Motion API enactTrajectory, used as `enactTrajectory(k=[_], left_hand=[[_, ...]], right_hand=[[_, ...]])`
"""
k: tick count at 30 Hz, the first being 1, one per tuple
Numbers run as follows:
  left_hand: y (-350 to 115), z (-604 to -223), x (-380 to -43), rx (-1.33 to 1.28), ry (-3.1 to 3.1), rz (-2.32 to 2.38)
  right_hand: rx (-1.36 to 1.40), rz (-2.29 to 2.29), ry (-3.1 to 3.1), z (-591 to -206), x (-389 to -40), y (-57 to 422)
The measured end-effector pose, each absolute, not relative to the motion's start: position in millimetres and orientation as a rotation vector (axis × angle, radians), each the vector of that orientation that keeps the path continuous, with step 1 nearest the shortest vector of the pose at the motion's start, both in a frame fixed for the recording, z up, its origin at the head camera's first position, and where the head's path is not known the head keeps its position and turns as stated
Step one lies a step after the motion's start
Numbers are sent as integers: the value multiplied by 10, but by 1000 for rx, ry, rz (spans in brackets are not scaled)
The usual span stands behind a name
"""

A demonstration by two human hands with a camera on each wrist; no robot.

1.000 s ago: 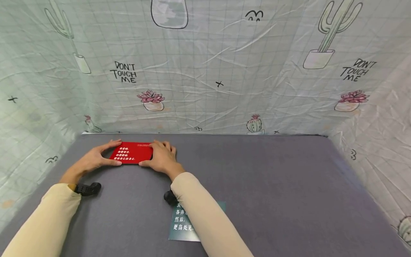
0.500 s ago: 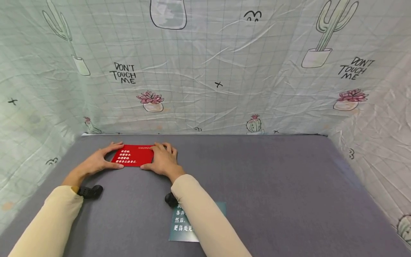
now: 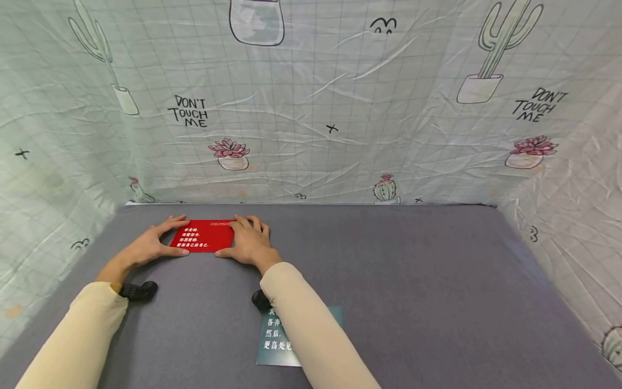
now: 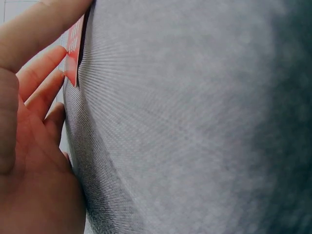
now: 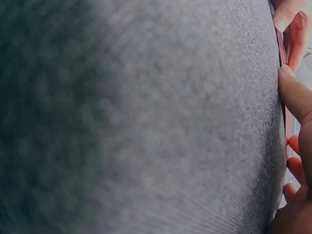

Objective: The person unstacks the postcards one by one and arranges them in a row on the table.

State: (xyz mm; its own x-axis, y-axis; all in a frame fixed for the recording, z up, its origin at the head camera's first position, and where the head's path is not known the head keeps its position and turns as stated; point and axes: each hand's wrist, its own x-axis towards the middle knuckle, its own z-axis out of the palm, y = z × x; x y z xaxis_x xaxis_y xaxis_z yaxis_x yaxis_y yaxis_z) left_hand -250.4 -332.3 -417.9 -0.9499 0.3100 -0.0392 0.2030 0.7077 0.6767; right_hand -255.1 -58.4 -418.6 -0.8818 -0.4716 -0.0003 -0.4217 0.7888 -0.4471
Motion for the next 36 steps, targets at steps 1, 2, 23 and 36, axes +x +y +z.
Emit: enactTrajectory(k=[1,2,23,36], left_hand=[[-3327,-4184,-2508,421,2764,1064],[-3329,-4184,-2510,423,2763,1065],[-3333,-4198,-2492,393,2765,1063],[-3351,-4020,-2409,274,2805,1143]], right_hand=[[-715,-671,2864,-4185,-2550,-586],[-713,-669,2864,-4183,-2548,-587],[-697,-663,2861,-4172,-2552,-593],[-734,-812,2757,-3921,-2557,-434]])
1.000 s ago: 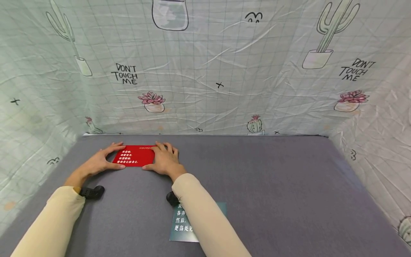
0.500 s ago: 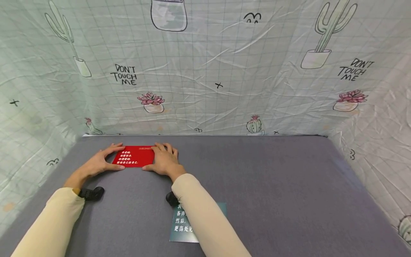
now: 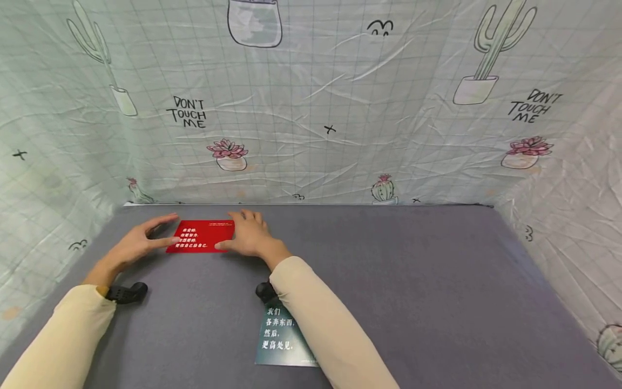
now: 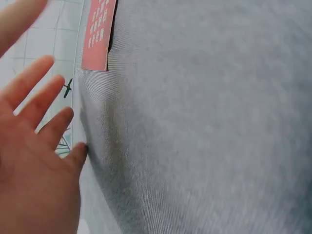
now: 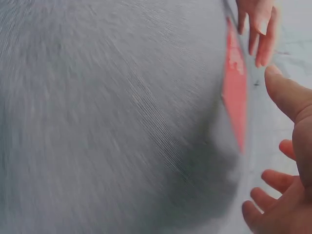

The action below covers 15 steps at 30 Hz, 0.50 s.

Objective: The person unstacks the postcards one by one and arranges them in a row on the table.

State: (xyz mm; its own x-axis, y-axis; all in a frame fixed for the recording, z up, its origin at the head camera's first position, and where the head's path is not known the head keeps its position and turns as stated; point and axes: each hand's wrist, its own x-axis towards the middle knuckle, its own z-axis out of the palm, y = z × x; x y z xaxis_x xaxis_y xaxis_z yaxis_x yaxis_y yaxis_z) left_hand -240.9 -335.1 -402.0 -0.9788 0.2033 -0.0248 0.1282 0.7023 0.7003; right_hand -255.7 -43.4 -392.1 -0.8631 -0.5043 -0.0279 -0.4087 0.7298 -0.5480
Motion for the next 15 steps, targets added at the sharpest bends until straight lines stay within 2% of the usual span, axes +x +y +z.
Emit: enactTrajectory(k=[7,15], left_hand=[[-3275,-3893,-2333,229,2850,1120],[-2964,-3683,-2213,259,2879,1080]], right_hand=[[-820,-821,2739,-3777,-2481,-242],[-912,-935,2668,-3639,-2297,118]])
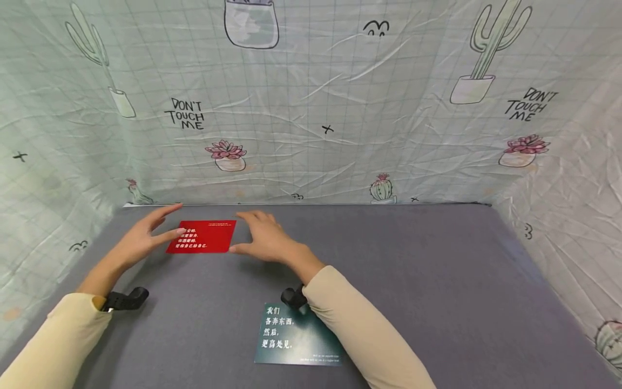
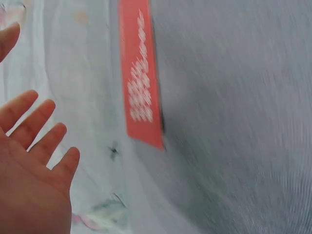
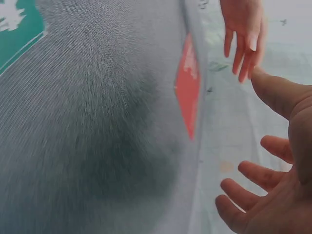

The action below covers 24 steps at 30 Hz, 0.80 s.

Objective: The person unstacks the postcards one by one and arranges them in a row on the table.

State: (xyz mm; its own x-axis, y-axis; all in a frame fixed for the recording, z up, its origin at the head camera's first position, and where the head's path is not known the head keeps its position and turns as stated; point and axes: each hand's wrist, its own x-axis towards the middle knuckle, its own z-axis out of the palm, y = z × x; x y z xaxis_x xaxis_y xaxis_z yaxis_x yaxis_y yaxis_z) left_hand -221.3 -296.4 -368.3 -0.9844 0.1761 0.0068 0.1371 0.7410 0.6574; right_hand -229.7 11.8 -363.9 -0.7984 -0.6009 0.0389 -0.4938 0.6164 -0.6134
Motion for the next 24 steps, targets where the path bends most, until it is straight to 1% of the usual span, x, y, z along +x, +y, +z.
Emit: enactTrajectory(k=[5,12,16,24], left_hand=[[-2829,-3615,-2110,344,2896,1104],[-2677,-3636,-1959,400,2934,1141],[-2549,-3677,-1857,429,2916,1194],[-2197,-3707,-1563,616,2864,1231]], right_hand=[[-944,-981,2656,-3578,-2180,434],[-995,-970,2676,-3638,-2057,807],[-1008,-982,2694,-3684,-1965,958],[-1060,-1009,2719,-3726,-1670,1219]])
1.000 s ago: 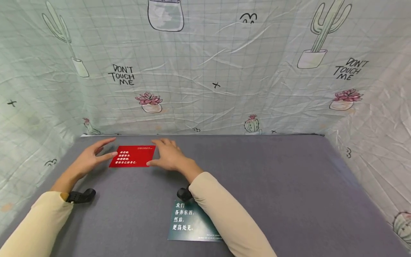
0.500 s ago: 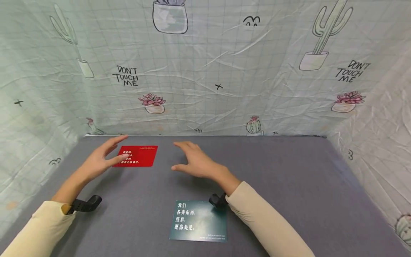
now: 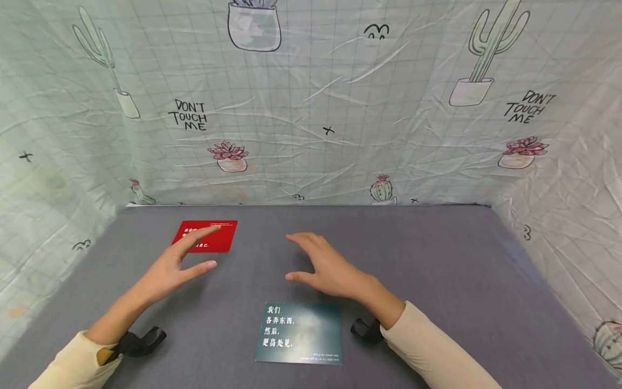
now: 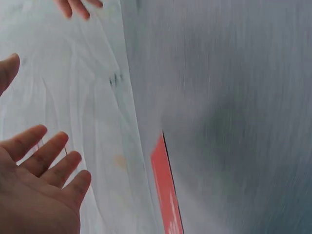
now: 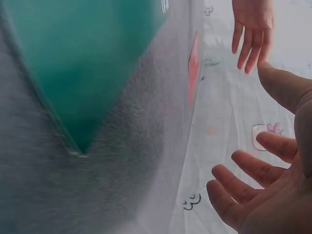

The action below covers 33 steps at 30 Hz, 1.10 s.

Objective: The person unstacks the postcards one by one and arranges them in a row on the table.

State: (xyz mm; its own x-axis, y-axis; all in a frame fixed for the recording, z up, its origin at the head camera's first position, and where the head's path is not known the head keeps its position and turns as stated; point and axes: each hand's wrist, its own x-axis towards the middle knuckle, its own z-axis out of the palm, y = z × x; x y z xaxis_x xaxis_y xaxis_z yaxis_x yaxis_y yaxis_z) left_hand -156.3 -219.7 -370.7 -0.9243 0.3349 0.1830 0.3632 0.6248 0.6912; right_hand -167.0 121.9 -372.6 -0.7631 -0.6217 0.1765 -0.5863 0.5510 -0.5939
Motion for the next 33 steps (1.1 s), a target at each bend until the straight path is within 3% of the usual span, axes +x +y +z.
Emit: enactTrajectory(k=[20,33], left_hand=[[-1491,-3955,-867,-934,-2769,-1305],[-1306,-4097,-690,-929,-2870,-1367]], right_hand=[[-1071,-1127,2732,-3911,-923,1560],[-1089,-1161,2726,-4042,-686,1622]])
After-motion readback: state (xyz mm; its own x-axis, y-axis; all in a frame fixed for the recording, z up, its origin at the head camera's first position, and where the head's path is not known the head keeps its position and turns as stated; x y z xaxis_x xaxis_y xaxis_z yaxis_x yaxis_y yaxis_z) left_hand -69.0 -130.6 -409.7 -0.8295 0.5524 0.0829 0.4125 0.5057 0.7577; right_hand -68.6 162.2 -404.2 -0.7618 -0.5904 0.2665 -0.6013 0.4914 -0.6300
